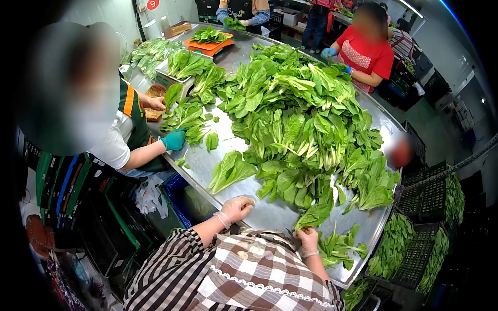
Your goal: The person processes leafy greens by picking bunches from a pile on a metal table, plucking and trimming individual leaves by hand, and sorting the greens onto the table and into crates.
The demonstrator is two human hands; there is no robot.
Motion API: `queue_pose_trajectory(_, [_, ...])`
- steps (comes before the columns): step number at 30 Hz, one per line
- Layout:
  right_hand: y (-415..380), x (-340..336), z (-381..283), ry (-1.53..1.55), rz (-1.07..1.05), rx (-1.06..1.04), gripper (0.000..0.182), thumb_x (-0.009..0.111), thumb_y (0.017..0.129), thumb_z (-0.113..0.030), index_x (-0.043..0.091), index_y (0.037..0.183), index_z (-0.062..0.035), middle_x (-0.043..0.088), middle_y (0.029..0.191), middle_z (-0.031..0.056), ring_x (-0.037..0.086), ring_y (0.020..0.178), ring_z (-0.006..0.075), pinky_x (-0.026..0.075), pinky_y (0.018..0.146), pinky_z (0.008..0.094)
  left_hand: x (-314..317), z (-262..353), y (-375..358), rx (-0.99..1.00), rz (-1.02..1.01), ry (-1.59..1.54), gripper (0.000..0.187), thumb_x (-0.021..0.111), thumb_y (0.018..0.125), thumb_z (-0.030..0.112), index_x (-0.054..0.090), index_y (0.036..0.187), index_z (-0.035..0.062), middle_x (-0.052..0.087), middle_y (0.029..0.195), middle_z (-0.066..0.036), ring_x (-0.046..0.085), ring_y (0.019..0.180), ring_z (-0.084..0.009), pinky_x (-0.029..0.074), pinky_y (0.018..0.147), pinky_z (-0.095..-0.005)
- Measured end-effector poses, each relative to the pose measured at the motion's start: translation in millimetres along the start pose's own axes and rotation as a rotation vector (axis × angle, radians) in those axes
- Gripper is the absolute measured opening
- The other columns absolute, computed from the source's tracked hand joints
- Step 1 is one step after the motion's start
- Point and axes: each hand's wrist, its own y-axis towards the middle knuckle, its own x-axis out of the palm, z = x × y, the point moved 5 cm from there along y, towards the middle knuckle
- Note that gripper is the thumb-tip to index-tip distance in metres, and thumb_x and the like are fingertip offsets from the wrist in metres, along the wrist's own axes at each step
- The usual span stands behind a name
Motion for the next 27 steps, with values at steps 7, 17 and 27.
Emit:
queue_pose_trajectory(7, [-5,38,-52,-0.392,0.031,-0.212,0.035,0.078,0.080,-0.021,0.066,0.098,0.0057,0.070,0.084,0.0102,0.062,0.072,0.0152,0.052,0.066,0.0315,29,-14,3,-0.176,-0.018,-0.602,0.026,0.067,0.089,0.016,0.069,0.112,0.0029,0.072,0.092,-0.006,0.064,0.081,-0.0108,0.053,0.076,-0.0266])
queue_pose_trajectory(17, [-8,92,-111,-0.044,-0.030,-0.213,0.030,0.079,0.082,-0.016,0.063,0.099,0.0036,0.068,0.090,0.0069,0.063,0.078,0.0118,0.053,0.072,0.0264,27,102,33,-0.277,-0.319,-1.002,0.028,0.071,0.087,0.007,0.064,0.113,0.0000,0.065,0.097,-0.003,0.059,0.086,-0.0091,0.050,0.083,-0.0242])
queue_pose_trajectory(27, [-13,92,-113,-0.269,0.022,-0.285,0.030,0.081,0.079,-0.015,0.064,0.100,-0.0006,0.065,0.083,0.0020,0.056,0.069,0.0065,0.049,0.065,0.0230,46,95,39,-0.439,-0.293,-1.101,0.029,0.073,0.085,0.005,0.062,0.111,-0.0006,0.066,0.099,-0.005,0.061,0.087,-0.0119,0.051,0.082,-0.0267])
